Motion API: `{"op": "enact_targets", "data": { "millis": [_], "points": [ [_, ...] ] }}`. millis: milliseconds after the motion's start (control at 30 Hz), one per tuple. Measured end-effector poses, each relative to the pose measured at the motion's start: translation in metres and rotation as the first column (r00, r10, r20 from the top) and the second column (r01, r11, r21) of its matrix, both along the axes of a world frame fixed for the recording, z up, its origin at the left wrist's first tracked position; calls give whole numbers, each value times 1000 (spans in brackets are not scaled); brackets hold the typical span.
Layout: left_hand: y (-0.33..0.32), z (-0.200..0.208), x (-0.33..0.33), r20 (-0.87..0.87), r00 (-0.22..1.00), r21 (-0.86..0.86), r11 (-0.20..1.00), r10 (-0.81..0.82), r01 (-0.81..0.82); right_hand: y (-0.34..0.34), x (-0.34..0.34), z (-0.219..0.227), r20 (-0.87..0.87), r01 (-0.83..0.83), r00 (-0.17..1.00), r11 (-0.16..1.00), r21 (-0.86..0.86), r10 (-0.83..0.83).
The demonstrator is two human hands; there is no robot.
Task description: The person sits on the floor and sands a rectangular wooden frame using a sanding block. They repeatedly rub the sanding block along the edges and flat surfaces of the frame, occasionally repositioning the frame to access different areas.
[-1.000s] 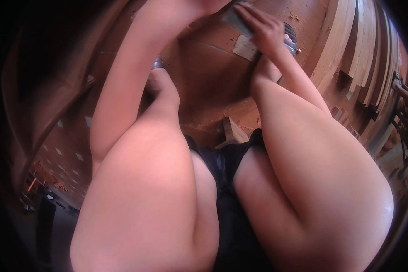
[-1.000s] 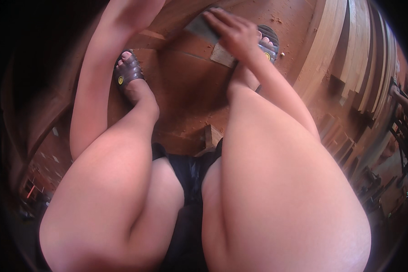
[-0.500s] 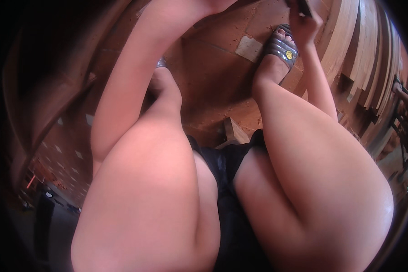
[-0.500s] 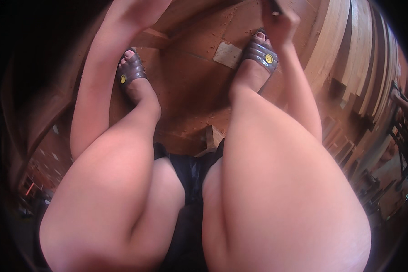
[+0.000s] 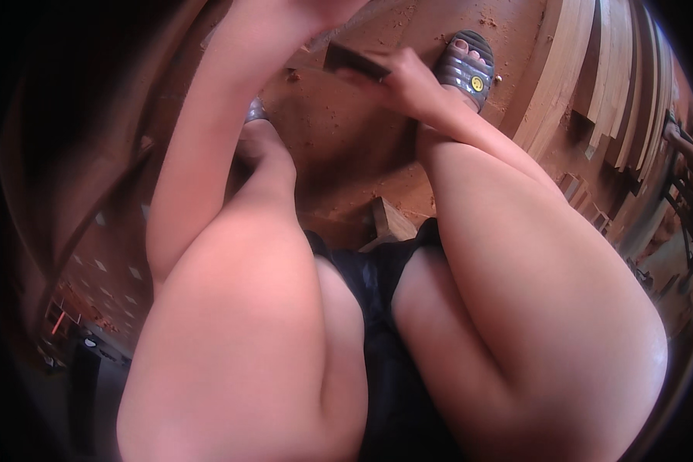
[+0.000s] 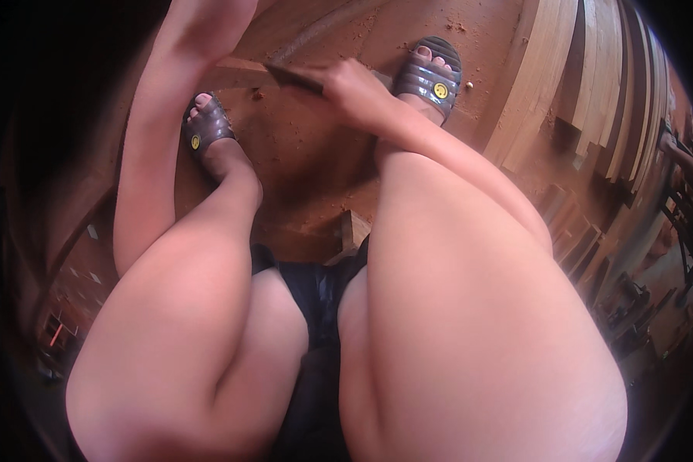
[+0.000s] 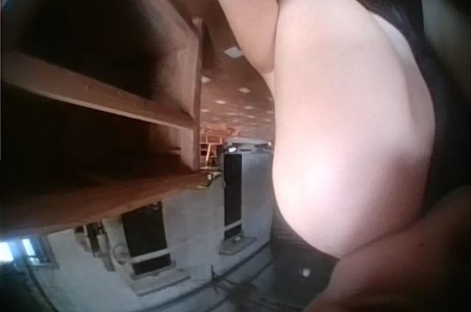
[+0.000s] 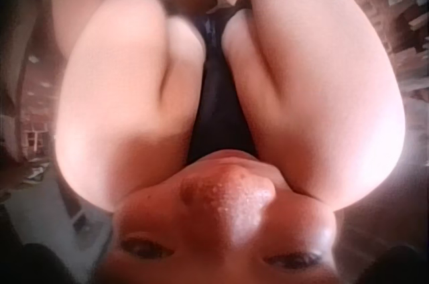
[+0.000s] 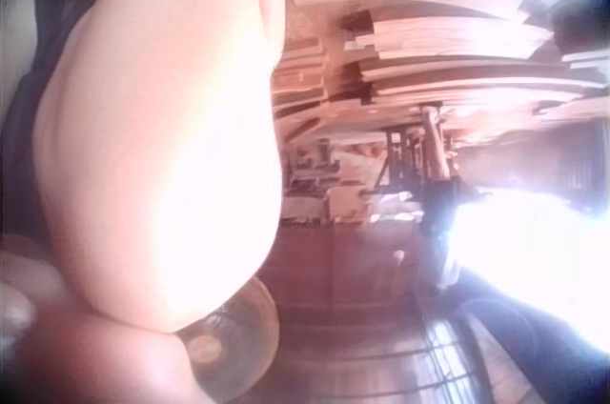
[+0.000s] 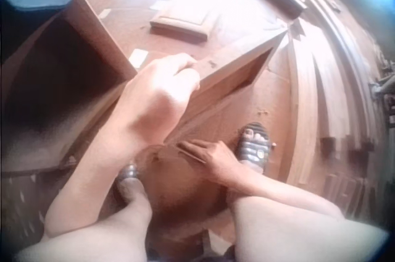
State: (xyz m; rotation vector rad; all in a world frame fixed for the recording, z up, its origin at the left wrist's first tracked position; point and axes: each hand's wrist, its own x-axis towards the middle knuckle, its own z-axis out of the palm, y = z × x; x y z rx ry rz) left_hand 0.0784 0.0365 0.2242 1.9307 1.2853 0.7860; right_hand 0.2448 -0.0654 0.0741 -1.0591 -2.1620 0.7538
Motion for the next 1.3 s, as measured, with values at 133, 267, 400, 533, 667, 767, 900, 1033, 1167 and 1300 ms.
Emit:
{"op": "enact_targets", "data": {
  "millis": [133, 267, 400, 533, 667, 767, 900, 1033, 1167, 1300],
  "points": [
    [0, -5, 0, 7, 1000, 109, 994, -1, 0, 6, 20, -3, -225, 223, 946, 972, -72, -234],
    [8, -23, -6, -70, 996, 292, 954, -56, 74, 25, 42, 6, -408, 502, 501, 641, -581, -763],
    [14, -22, -10, -26, 997, 235, 969, -70, 74, 38, 80, 2, -521, 174, 196, 552, -816, -831],
    [5, -11, -2, -6, 1000, 116, 993, 8, -8, 35, 101, 1, -507, 42, 29, 508, -860, -861],
    [6, -18, -5, -27, 999, 204, 979, -23, 28, 34, 100, 0, -547, 86, 19, 546, -833, -837],
    [4, -11, -3, -21, 1000, 100, 995, -11, 13, 35, 99, 7, -569, 135, 50, 570, -810, -821],
    [3, -4, -6, -74, 997, 76, 997, 17, -11, 53, 101, 13, -523, 410, 230, 569, -713, -821],
    [-7, -1, 1, -113, 992, 60, 997, 60, -53, 71, 111, 0, -488, 588, 334, 583, -560, -806],
    [-12, 3, 6, -83, 996, -2, 999, 39, -39, 70, 119, -33, -432, 656, 364, 556, -509, -825],
    [-20, 13, 3, -99, 994, 21, 999, 41, -39, 45, 85, -36, -120, 776, 608, 620, -118, -785]
  ]
}}
